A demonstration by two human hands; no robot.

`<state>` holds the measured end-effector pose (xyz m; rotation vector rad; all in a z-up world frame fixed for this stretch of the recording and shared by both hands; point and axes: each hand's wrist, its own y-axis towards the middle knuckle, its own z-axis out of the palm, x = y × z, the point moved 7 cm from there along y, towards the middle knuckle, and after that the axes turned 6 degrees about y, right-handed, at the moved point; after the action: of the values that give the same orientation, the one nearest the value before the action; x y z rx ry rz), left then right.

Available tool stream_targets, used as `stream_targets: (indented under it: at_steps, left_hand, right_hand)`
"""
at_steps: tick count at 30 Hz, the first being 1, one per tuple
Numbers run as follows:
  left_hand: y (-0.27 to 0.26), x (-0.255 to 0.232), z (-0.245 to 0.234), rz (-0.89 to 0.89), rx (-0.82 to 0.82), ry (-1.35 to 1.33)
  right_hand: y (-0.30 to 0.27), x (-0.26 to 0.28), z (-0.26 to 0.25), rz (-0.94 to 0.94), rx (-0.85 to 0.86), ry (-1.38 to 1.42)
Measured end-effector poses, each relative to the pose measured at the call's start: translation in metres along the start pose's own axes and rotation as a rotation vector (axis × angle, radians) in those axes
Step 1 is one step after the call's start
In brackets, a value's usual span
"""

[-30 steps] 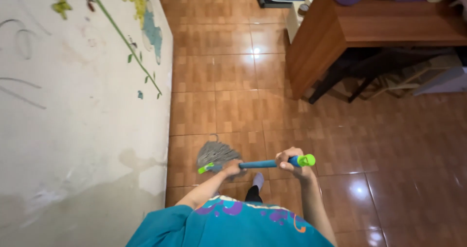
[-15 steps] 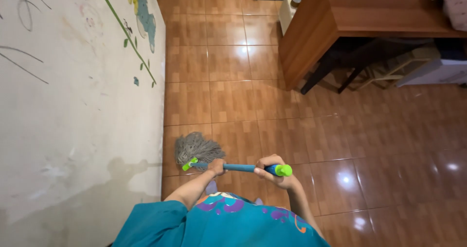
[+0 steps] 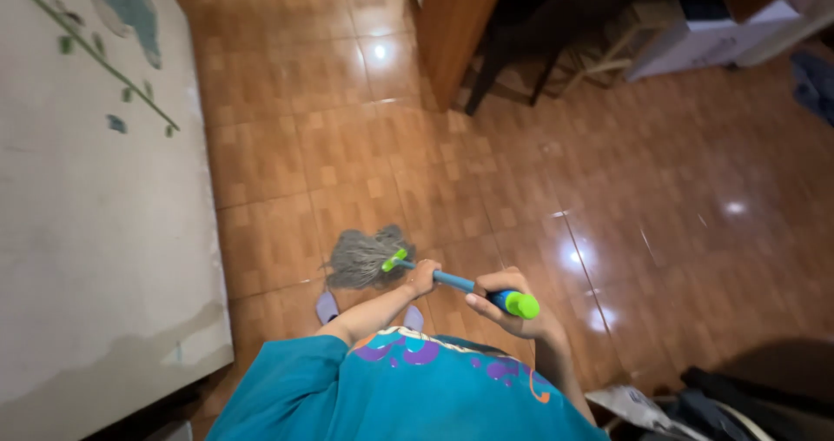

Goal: The person mops the tiled floor of a room using a grey string mop with a blue and green handle. They move the mop back and forth across the floor, covering areas near a wall with animal stickers, a wooden desk, and a bed with a Hello Kitty mat.

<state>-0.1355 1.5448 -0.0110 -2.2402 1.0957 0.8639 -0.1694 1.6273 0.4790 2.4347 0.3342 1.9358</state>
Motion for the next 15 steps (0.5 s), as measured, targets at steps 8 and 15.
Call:
stream_targets:
  at_steps: [8,15]
  left_hand:
    - [0.003,-0.056,0.063,-0.058,0.159,-0.058]
    - [-0.079,-0.039,0.021,-0.200,0.198,-0.076]
  right_hand:
    - [-0.047,-0.013,-0.042,-0.115,-0.009,0.108]
    - [-0.047,-0.034,-0.008,-0.329,0.019,0.420]
